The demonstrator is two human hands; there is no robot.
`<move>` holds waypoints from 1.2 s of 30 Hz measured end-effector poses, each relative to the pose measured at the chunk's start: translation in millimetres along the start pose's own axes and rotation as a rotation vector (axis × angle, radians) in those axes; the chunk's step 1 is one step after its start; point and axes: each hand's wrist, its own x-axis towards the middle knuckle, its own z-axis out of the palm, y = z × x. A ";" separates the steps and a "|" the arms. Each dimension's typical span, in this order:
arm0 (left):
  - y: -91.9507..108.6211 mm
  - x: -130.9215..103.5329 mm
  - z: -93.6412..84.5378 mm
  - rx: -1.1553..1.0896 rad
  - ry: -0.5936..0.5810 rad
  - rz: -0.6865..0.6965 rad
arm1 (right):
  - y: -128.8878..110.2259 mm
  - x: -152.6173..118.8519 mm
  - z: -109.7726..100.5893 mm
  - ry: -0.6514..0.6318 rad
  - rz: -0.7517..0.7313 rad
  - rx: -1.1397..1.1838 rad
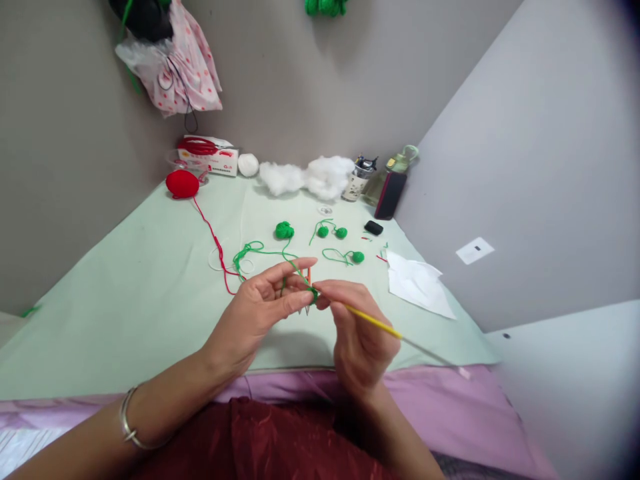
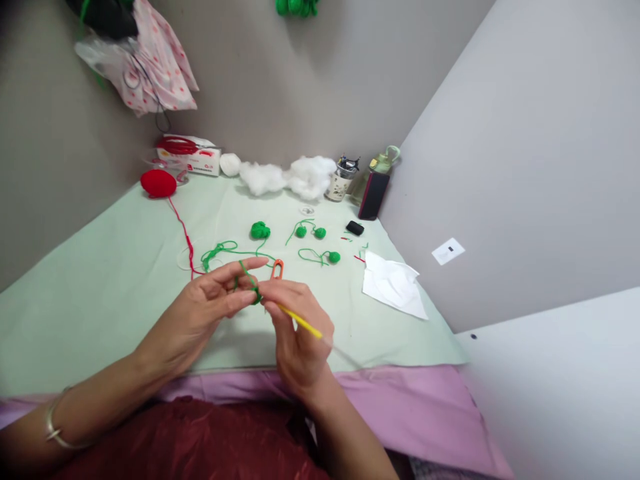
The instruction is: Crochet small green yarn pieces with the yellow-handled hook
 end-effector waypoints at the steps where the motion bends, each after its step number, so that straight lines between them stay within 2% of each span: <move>1: -1.2 0.8 -0.1 -0.005 0.005 -0.019 | 0.2 -3.0 -0.5 -0.008 -0.053 -0.092; 4: -1.5 4.7 -2.5 -0.078 -0.034 -0.134 | 1.2 -6.5 -3.7 -0.011 -0.140 -0.249; 6: 1.1 6.9 -4.7 -0.138 -0.036 -0.162 | 1.4 -3.1 -6.2 0.044 -0.049 -0.131; 8: 4.3 7.4 -5.9 -0.144 -0.006 -0.122 | 0.9 2.5 -7.1 0.108 0.135 0.107; 10: 6.5 6.0 -5.3 -0.077 0.010 -0.064 | 0.2 7.1 -5.8 0.109 0.283 0.315; 13: 7.1 2.4 -2.6 0.014 -0.027 -0.014 | 0.2 9.4 -2.1 0.043 0.318 0.411; 16: 7.1 -0.1 -1.6 0.021 -0.056 -0.014 | 1.4 8.6 -1.9 0.051 0.352 0.409; 20: 8.7 -0.9 -3.0 0.048 -0.045 -0.008 | 1.1 9.1 -7.5 0.053 0.453 0.532; 22: 9.2 -0.9 -3.5 0.064 -0.048 0.007 | -1.1 9.4 -10.3 0.053 0.453 0.523; 25: 8.6 -1.4 -4.0 0.112 -0.035 0.043 | -5.0 7.8 -13.5 0.035 0.350 0.347; 30: 5.7 -3.1 -3.4 0.179 0.031 0.095 | -3.8 0.1 -13.7 -0.075 -0.109 -0.036; 32: 4.0 -3.4 -2.5 0.177 0.051 0.105 | -0.4 -4.1 -11.1 -0.102 -0.244 -0.199; 34: 2.4 -3.1 -2.1 0.126 0.045 0.071 | 2.7 -7.7 -8.0 -0.098 -0.314 -0.350; 36: 1.4 -1.9 -2.7 0.029 0.004 -0.029 | 3.7 -9.0 -5.8 -0.083 -0.313 -0.408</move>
